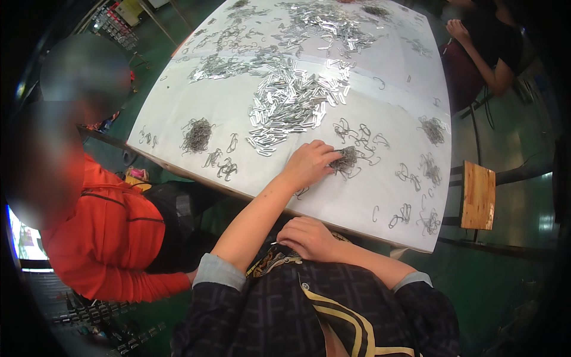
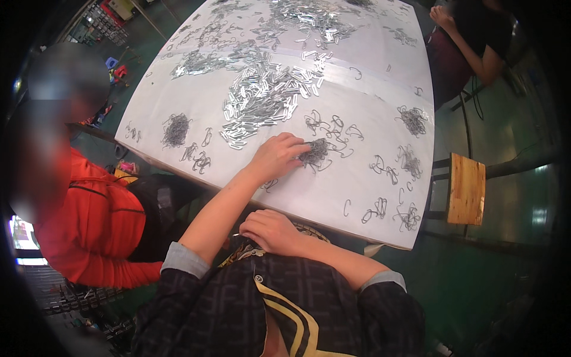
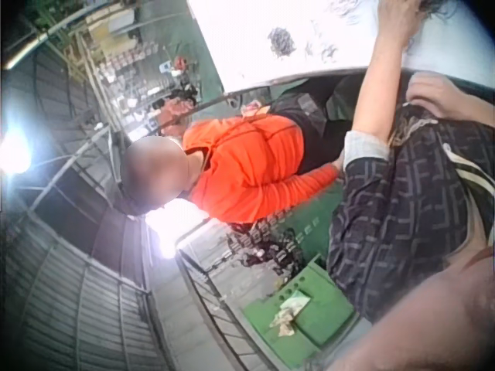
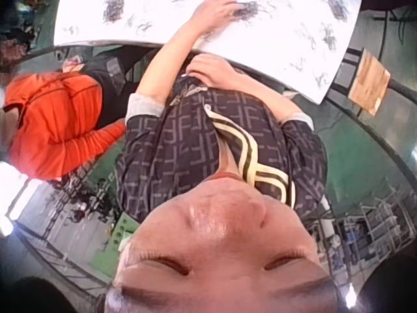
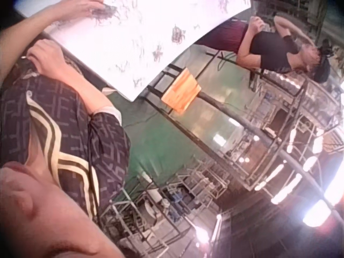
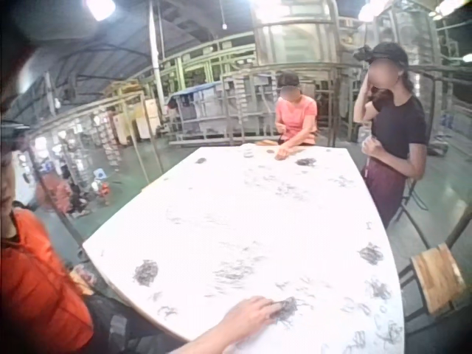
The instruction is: The person sits at a large table in a workshop and assembles small metal components by hand. They pick up individual metal pieces and fasteners from piles on the table, joining them together. Other workers are visible in the background performing similar tasks.
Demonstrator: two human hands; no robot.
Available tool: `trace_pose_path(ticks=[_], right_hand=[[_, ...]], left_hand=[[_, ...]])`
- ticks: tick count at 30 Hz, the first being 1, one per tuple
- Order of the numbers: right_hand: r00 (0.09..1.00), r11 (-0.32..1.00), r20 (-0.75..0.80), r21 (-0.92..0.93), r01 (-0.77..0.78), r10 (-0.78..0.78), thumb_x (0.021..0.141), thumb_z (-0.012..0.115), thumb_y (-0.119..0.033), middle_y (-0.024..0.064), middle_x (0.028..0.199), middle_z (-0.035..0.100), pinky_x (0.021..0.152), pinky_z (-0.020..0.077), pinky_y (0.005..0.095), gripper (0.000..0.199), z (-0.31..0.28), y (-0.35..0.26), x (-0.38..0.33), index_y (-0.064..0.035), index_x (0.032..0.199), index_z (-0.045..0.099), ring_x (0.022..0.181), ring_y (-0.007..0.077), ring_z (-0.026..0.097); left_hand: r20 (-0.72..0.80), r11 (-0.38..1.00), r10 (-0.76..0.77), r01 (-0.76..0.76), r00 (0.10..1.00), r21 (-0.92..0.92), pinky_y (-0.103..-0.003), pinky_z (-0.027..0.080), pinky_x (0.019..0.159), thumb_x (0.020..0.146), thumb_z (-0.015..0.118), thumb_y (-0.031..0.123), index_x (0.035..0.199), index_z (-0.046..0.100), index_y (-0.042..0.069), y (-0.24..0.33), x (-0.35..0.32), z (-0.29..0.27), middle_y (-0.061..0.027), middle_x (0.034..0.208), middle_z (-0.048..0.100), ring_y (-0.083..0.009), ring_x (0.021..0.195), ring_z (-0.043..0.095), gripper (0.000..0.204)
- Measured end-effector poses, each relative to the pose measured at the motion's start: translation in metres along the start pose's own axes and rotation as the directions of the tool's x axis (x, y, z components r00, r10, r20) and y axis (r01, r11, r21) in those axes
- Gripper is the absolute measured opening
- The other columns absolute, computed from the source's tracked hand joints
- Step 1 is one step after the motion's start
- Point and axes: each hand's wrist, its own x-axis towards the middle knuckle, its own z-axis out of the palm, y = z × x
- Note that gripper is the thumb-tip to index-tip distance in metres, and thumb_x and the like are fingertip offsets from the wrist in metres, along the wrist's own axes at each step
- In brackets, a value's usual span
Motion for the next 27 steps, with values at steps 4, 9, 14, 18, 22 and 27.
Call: trace_pose_path(ticks=[4, 9, 14, 18, 22, 27], right_hand=[[1.0, 1.0, 0.013, 0.0, 0.003, -0.003, 0.082, 0.068, -0.01, 0.0047, 0.085, 0.059, 0.072, 0.0465, 0.0351, 0.012, 0.0, 0.004, -0.005, -0.0089, 0.091, 0.06, 0.08, 0.024, 0.059], [1.0, 1.0, 0.001, 0.008, 0.021, -0.021, 0.082, 0.068, -0.01, 0.0047, 0.084, 0.058, 0.071, 0.0467, 0.0353, 0.012, 0.0, 0.005, -0.005, -0.0095, 0.092, 0.06, 0.078, 0.0248, 0.059], [0.999, 0.999, 0.037, 0.013, 0.033, -0.033, 0.082, 0.067, -0.011, 0.0054, 0.084, 0.058, 0.07, 0.047, 0.0354, 0.012, 0.004, 0.002, -0.006, -0.0097, 0.092, 0.06, 0.077, 0.0255, 0.058], [0.999, 0.999, 0.027, 0.008, 0.044, -0.044, 0.082, 0.068, -0.011, 0.0053, 0.083, 0.058, 0.069, 0.0473, 0.0351, 0.012, 0.005, 0.0, -0.007, -0.0095, 0.091, 0.06, 0.077, 0.0255, 0.058], [0.999, 0.999, 0.041, -0.008, 0.031, -0.031, 0.079, 0.071, -0.007, 0.0052, 0.085, 0.062, 0.069, 0.0485, 0.0349, 0.016, 0.002, -0.002, -0.01, -0.0077, 0.092, 0.063, 0.077, 0.0252, 0.061], [0.999, 1.0, 0.047, 0.003, 0.021, -0.021, 0.08, 0.07, -0.009, 0.0053, 0.083, 0.059, 0.07, 0.0477, 0.0352, 0.014, 0.002, -0.003, -0.007, -0.0093, 0.091, 0.061, 0.078, 0.0253, 0.059]], left_hand=[[0.101, 0.963, -0.268, 0.267, 0.958, 0.029, -0.039, 0.05, 0.083, 0.077, 0.068, 0.007, 0.097, 0.067, 0.01, -0.012, 0.0, 0.0, -0.0068, 0.096, 0.064, -0.0288, 0.098, 0.058, 0.02], [-0.171, 0.962, -0.233, 0.253, 0.957, 0.103, -0.04, 0.048, 0.079, 0.078, 0.061, 0.005, 0.089, 0.066, 0.008, -0.026, -0.003, -0.008, -0.0059, 0.09, 0.062, -0.0272, 0.092, 0.057, 0.013], [-0.118, 0.978, 0.19, -0.176, 0.975, 0.115, -0.036, 0.044, 0.075, 0.073, 0.063, 0.007, 0.084, 0.065, 0.009, 0.003, 0.008, 0.011, -0.0023, 0.089, 0.059, -0.0225, 0.088, 0.055, 0.011], [0.028, 0.962, 0.253, -0.255, 0.967, 0.095, -0.034, 0.043, 0.075, 0.074, 0.065, 0.01, 0.081, 0.064, 0.01, 0.019, 0.004, 0.035, -0.0008, 0.082, 0.056, -0.0201, 0.086, 0.054, 0.007], [0.129, 0.933, 0.322, -0.337, 0.938, 0.124, -0.033, 0.042, 0.074, 0.075, 0.06, 0.011, 0.07, 0.061, 0.01, 0.022, 0.006, 0.026, -0.0005, 0.077, 0.054, -0.0191, 0.083, 0.052, 0.004], [0.233, 0.905, 0.319, -0.368, 0.919, 0.212, -0.033, 0.044, 0.075, 0.074, 0.059, 0.012, 0.066, 0.061, 0.009, 0.02, 0.0, 0.006, -0.0014, 0.077, 0.056, -0.0199, 0.085, 0.054, 0.008]])
